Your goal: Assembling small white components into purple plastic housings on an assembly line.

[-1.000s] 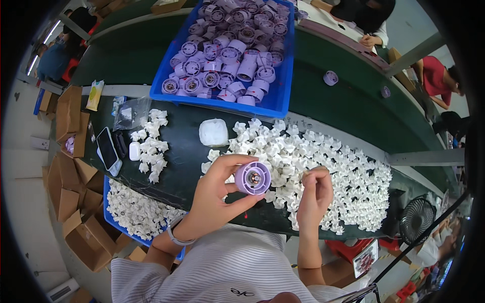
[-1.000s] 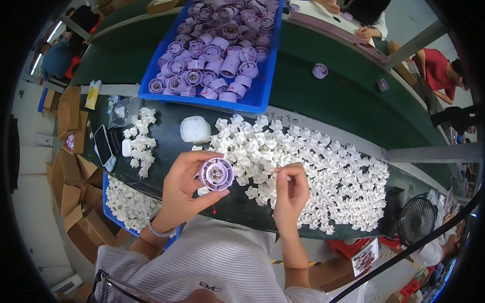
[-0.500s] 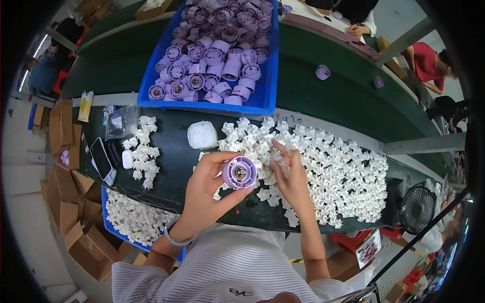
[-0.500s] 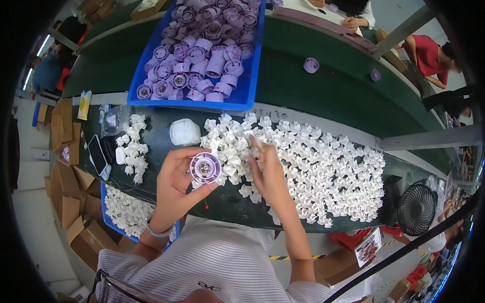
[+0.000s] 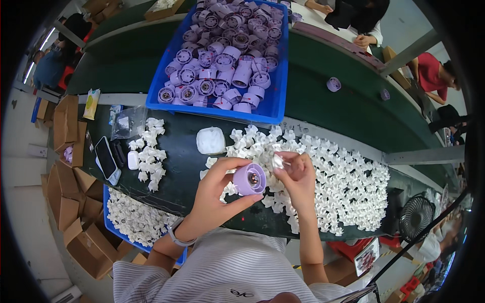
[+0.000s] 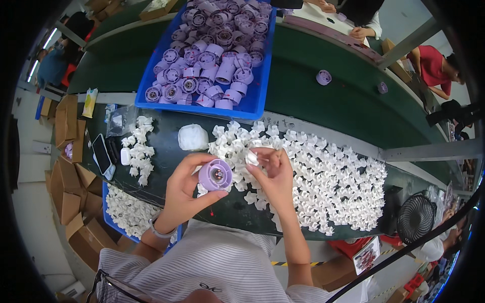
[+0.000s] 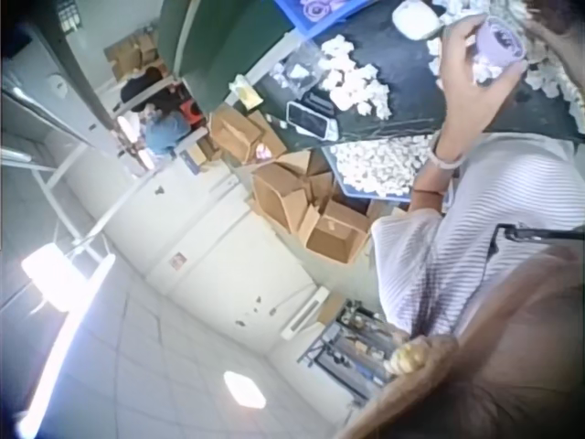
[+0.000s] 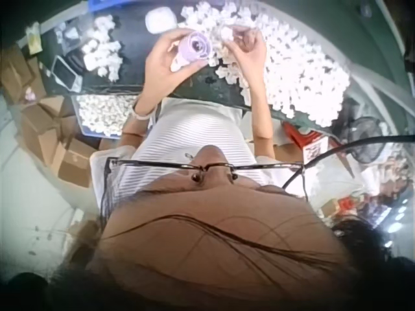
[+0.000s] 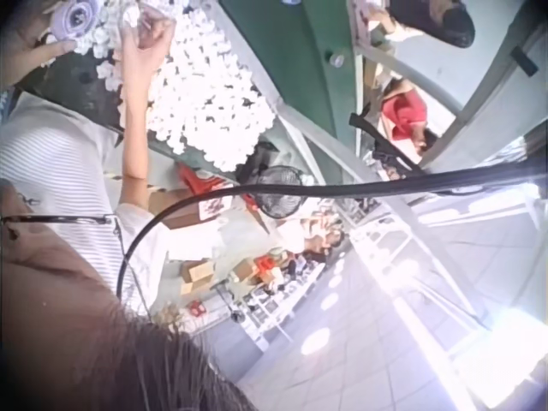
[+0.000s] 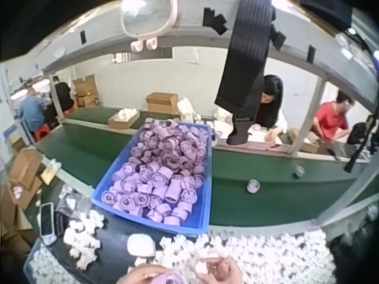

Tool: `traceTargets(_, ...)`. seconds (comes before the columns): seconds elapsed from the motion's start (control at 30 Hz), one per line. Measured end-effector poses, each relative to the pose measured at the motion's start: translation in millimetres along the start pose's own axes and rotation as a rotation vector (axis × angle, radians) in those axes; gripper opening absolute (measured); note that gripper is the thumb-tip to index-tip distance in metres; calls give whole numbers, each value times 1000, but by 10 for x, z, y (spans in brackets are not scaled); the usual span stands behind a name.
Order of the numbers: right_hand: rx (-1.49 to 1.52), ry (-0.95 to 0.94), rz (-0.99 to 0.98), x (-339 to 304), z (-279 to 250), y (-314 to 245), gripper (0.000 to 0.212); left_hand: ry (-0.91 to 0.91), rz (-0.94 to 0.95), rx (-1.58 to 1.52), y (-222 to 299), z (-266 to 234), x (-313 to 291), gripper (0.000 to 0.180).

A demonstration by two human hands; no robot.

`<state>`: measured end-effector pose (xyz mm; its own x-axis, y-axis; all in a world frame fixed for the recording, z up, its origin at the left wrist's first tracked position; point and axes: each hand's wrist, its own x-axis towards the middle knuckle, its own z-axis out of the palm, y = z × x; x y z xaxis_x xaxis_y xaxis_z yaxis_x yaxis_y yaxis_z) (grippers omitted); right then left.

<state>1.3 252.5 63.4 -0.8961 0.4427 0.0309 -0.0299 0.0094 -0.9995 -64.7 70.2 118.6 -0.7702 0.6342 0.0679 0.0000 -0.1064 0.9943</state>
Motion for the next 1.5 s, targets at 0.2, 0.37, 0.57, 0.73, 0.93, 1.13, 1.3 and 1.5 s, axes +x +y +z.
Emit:
traceTargets(0.2,572,-14,140,-175,-64,-104,45,-57,-15,-27,-38,93,39,57)
traceTargets(0.37,554,-52,92,-219,-39,-227,45,-48,-54,-84,-44,161,40,57)
traceTargets(0.57,467,-58,70,-251,-46,-263,47,-62,-53,-168,-79,166,63,54)
traceTargets(0.73,421,-16,46,-210,15,-363,48,-58,3,-146,-101,158,99,54)
traceTargets(0.93,409,-43,-29,-288,-81,-322,51,-123,-117,-182,-102,129,66,51)
traceTargets(1.13,331,-152,-26,-348,-115,-308,42,-56,-244,-318,-341,205,-15,35)
traceTargets(1.3,318,-241,-66,-333,-177,-131,39,-184,-194,-273,-450,227,-32,24)
traceTargets(1.5,329,-230,-58,-398,-312,-117,38,-160,-407,-439,-502,290,95,26)
